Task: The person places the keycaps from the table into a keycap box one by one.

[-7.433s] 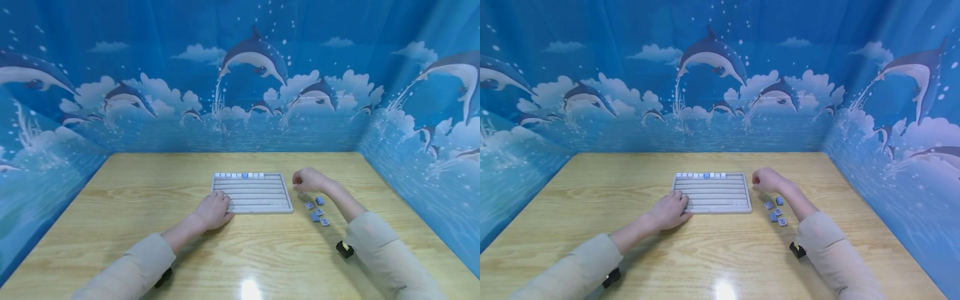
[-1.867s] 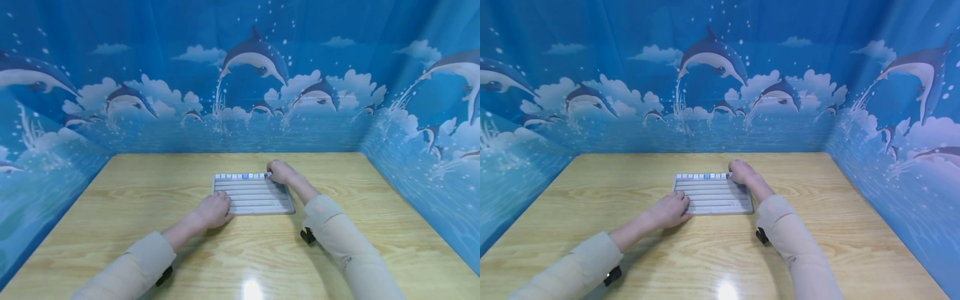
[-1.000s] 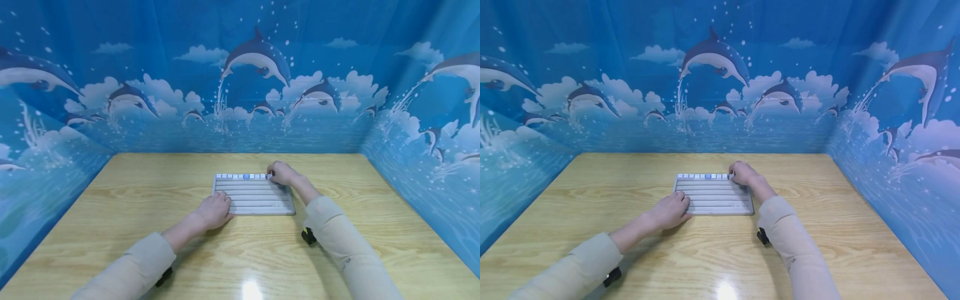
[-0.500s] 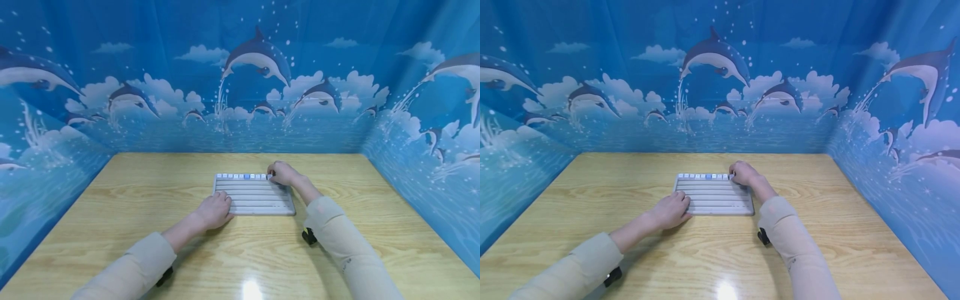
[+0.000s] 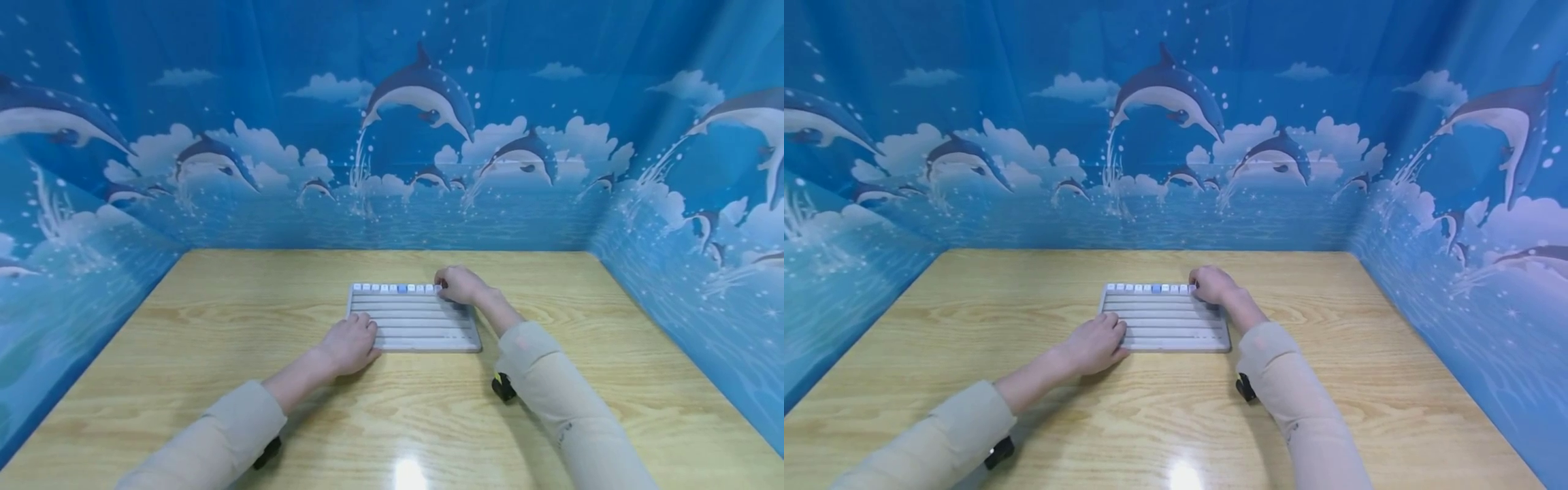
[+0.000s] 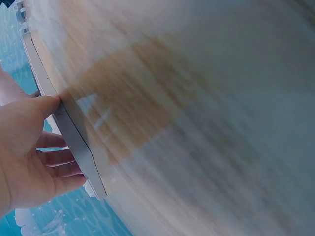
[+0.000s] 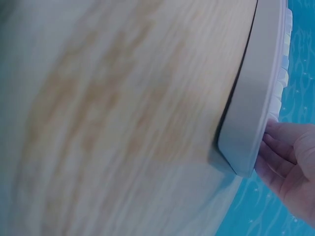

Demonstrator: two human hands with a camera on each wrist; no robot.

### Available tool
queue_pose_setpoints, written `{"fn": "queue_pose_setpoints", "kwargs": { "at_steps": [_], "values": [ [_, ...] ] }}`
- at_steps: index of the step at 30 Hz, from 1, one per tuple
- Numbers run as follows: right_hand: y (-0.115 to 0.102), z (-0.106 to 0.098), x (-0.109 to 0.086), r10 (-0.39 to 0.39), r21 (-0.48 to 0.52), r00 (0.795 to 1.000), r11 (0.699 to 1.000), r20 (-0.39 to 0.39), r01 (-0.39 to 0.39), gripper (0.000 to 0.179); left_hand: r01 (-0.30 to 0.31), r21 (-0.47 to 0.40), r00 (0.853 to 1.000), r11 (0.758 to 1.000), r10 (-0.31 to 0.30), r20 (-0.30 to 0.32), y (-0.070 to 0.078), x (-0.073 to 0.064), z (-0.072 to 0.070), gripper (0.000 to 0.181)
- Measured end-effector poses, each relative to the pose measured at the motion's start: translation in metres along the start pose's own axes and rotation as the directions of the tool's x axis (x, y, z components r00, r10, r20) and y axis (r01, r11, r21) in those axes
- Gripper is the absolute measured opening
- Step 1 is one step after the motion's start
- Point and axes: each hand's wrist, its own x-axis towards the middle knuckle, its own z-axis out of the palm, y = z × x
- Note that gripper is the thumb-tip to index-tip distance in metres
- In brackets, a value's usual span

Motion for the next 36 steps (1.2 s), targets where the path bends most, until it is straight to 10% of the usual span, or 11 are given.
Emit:
{"fn": "queue_pose_setpoints", "kwargs": {
  "at_steps": [21,36],
  "values": [
    [0.02,-0.024,-0.046,-0.037,-0.012,0.999,0.999,-0.003,0.037,0.029,0.0,-0.03,1.0,1.0,0.0,0.019,0.001,-0.001,-0.003,0.042],
    [0.049,-0.04,-0.099,0.062,-0.064,0.983,0.997,0.173,-0.051,0.019,-0.013,-0.015,1.0,1.0,0.013,0.013,0.0,0.0,-0.002,0.041]
  ]
}}
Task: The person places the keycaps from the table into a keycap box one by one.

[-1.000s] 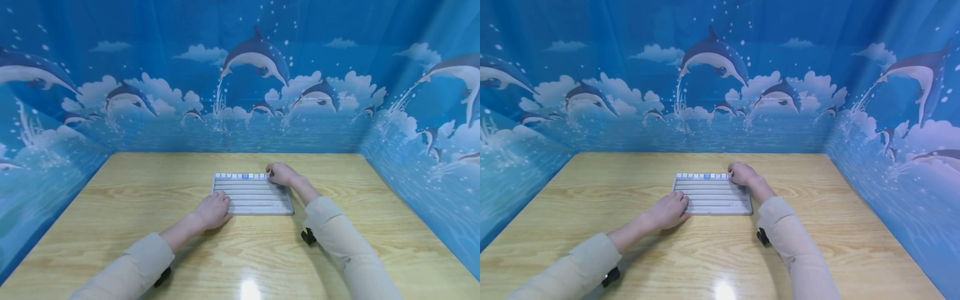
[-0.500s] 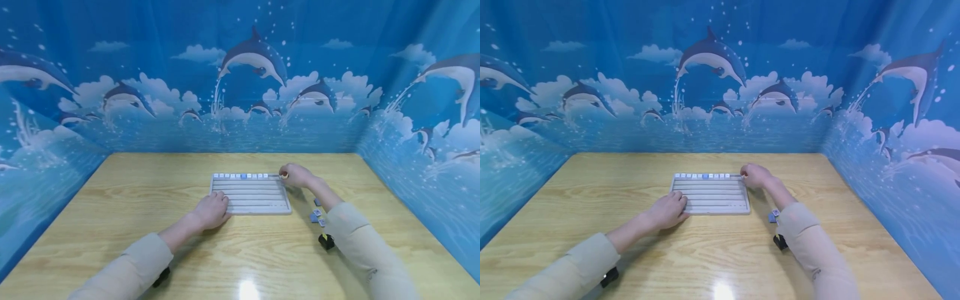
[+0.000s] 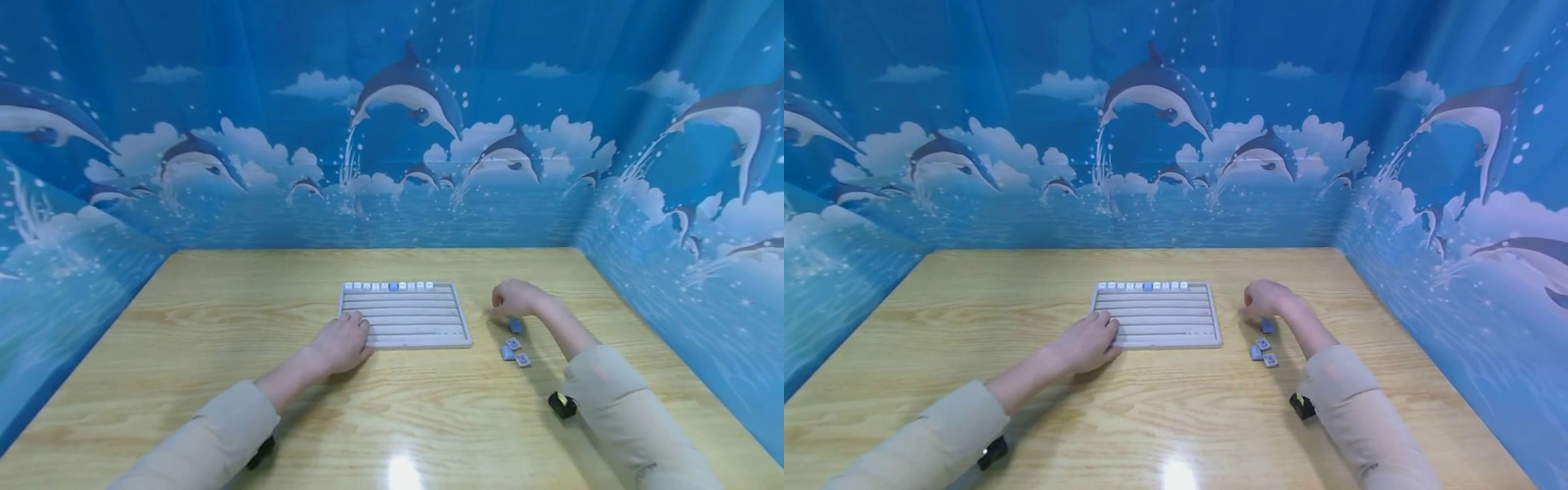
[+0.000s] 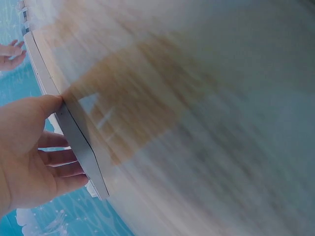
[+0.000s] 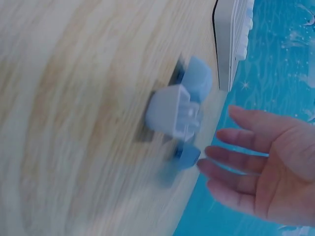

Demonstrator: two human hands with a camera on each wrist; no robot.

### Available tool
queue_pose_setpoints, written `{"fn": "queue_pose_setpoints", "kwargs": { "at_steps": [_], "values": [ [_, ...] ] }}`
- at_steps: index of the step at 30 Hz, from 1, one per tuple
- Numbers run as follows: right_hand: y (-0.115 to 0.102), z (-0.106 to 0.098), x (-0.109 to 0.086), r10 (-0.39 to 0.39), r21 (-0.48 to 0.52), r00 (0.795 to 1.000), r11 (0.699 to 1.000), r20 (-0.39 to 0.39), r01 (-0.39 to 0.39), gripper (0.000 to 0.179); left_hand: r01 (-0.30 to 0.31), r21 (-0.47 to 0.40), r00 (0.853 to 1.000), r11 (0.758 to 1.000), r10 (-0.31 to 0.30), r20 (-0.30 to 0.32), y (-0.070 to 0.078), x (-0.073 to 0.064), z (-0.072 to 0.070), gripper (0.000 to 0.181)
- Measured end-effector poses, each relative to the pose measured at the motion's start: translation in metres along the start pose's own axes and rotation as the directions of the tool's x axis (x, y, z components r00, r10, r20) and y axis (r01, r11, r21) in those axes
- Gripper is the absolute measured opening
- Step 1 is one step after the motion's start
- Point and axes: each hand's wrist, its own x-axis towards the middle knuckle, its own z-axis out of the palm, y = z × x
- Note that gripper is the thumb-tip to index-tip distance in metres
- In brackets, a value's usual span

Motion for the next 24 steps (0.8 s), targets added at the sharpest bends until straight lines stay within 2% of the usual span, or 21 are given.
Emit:
{"fn": "queue_pose_setpoints", "kwargs": {
  "at_steps": [4,8,24],
  "values": [
    [0.0036,0.0008,-0.0069,0.11,0.059,0.989,0.991,0.097,-0.116,0.018,-0.002,-0.009,1.0,1.0,0.002,-0.004,0.0,-0.0001,0.0007,0.041],
    [0.0036,0.0027,-0.0104,0.168,0.141,0.975,0.972,0.146,-0.189,0.015,0.003,-0.01,1.0,1.0,-0.003,-0.007,-0.0006,0.0004,0.0006,0.04],
    [0.0007,0.009,-0.0057,0.114,0.064,0.991,0.991,0.076,-0.119,0.011,0.005,-0.002,1.0,1.0,-0.005,0.002,-0.0007,0.0006,0.0004,0.04]
  ]
}}
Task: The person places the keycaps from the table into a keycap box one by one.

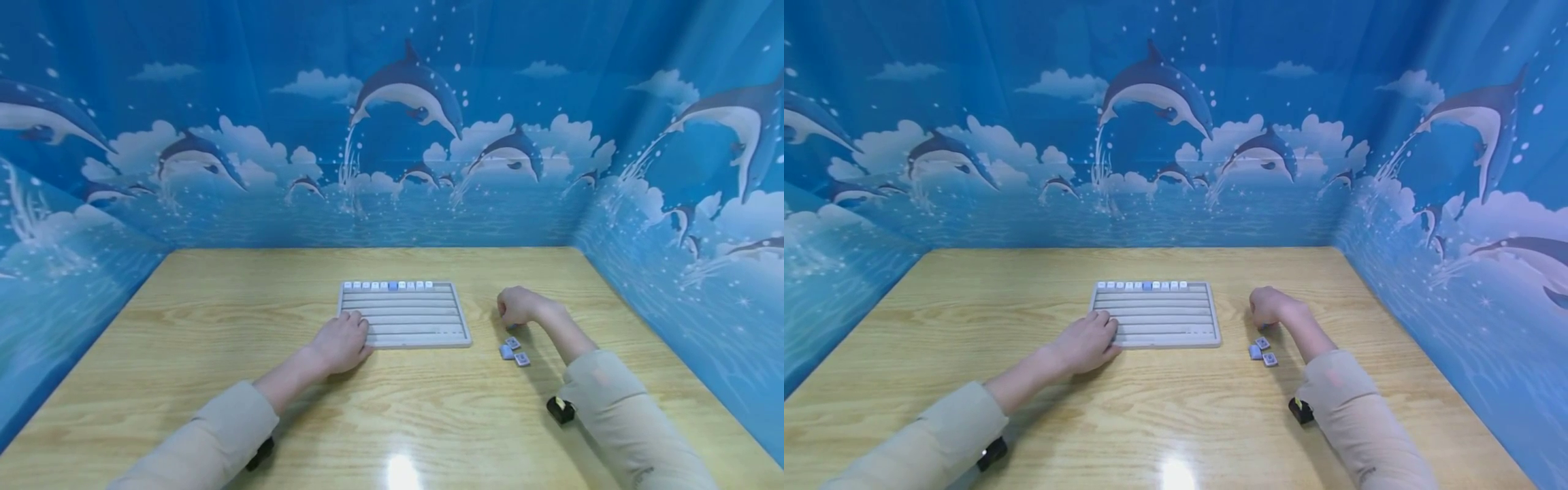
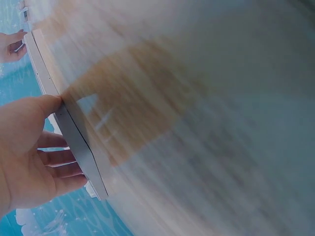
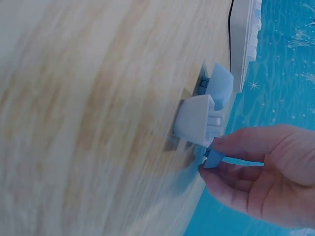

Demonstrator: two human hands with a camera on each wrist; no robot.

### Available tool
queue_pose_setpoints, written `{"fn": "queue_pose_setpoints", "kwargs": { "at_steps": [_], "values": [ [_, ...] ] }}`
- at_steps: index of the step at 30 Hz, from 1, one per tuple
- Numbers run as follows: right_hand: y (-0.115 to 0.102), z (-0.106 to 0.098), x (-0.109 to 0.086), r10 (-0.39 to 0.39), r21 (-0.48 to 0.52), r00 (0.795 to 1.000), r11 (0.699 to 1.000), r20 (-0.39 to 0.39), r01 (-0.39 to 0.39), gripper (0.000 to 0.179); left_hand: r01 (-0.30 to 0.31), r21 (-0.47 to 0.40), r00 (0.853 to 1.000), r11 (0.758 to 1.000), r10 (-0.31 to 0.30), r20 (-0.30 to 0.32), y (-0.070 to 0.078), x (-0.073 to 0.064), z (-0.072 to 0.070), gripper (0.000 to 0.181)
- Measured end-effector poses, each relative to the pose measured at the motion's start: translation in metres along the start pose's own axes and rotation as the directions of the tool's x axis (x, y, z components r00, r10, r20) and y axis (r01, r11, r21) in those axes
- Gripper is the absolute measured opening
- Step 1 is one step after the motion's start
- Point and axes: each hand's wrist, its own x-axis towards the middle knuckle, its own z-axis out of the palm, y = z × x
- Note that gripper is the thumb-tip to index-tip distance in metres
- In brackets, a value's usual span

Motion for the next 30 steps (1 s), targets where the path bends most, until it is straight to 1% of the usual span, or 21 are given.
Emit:
{"fn": "queue_pose_setpoints", "kwargs": {
  "at_steps": [6,10,13,18,22,30],
  "values": [
    [0.002,0.001,0.003,-0.054,-0.046,0.996,0.998,-0.077,0.051,0.011,0.0,-0.011,1.0,1.0,0.0,-0.002,0.0,0.0,-0.001,0.04],
    [0.002,0.002,0.005,-0.083,-0.039,0.985,0.996,-0.153,0.078,0.019,-0.003,-0.006,1.0,1.0,0.002,-0.009,0.0,0.0,0.0,0.04],
    [0.003,0.003,0.008,-0.086,-0.018,0.973,0.996,-0.216,0.084,0.021,-0.006,-0.003,1.0,1.0,0.006,-0.015,0.0,0.001,0.001,0.04],
    [0.004,0.005,0.012,-0.09,0.008,0.944,0.995,-0.319,0.097,0.017,-0.003,-0.004,1.0,1.0,0.003,-0.009,0.001,0.001,0.0,0.04],
    [0.003,0.006,0.014,-0.099,0.029,0.92,0.993,-0.378,0.118,0.02,0.0,-0.012,1.0,1.0,0.0,-0.006,0.001,0.001,0.001,0.04],
    [0.001,0.011,0.017,-0.144,0.02,0.858,0.984,-0.494,0.177,0.022,0.004,-0.017,1.0,1.0,-0.004,-0.016,0.002,0.0,0.002,0.038]
  ]
}}
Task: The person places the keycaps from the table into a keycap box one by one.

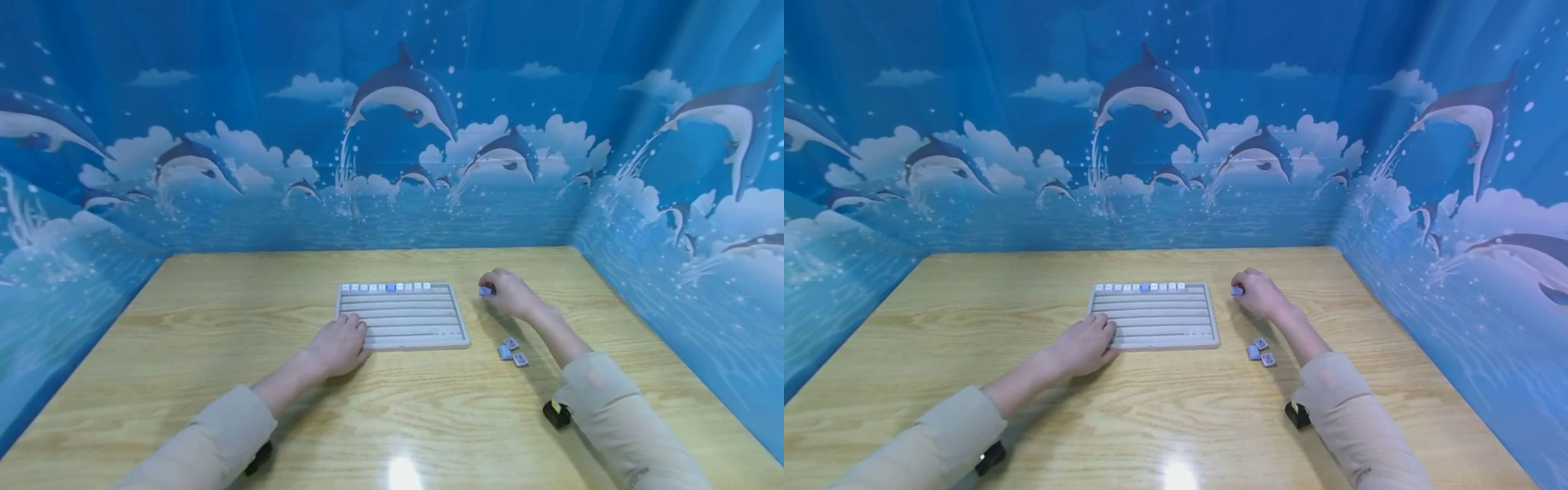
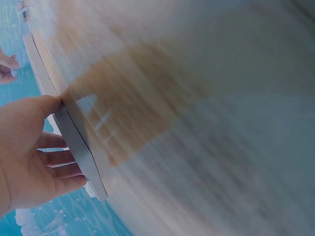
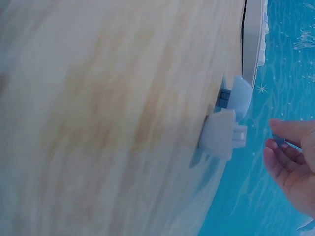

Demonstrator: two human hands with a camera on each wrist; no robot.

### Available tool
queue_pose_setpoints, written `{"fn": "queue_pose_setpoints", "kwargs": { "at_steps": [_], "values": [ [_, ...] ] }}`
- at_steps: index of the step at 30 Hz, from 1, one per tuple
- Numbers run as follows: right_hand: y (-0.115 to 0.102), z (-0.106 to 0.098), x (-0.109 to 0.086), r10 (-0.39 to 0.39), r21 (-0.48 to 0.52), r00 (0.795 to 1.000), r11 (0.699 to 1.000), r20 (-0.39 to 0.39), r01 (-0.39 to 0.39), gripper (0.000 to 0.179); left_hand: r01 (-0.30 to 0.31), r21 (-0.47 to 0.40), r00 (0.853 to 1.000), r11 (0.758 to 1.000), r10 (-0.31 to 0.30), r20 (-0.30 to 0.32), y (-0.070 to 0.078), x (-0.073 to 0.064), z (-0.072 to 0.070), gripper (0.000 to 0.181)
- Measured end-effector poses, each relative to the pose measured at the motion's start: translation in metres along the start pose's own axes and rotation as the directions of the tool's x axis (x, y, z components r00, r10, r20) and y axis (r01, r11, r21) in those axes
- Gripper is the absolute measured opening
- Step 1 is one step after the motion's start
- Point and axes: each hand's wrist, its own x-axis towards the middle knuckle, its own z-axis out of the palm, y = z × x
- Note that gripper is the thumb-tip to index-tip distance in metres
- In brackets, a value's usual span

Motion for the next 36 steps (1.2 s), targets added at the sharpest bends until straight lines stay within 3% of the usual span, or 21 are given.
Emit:
{"fn": "queue_pose_setpoints", "kwargs": {
  "at_steps": [12,17,27,36],
  "values": [
    [-0.008,0.005,0.017,-0.031,0.041,0.999,0.999,-0.041,0.033,0.021,-0.006,0.013,1.0,1.0,0.006,-0.006,-0.002,-0.001,0.0,0.038],
    [-0.014,0.004,0.027,-0.016,0.037,1.0,0.999,-0.006,0.016,0.017,-0.013,0.007,1.0,1.0,0.013,-0.011,-0.002,-0.002,0.0,0.038],
    [-0.031,0.007,0.051,-0.063,-0.005,0.994,0.998,0.084,0.064,0.018,-0.013,0.011,1.0,1.0,0.014,-0.015,-0.002,-0.001,0.001,0.038],
    [-0.043,0.023,0.068,0.001,-0.096,0.98,0.995,0.198,0.018,0.018,-0.016,0.013,1.0,1.0,0.016,-0.012,0.0,-0.001,0.0,0.037]
  ]
}}
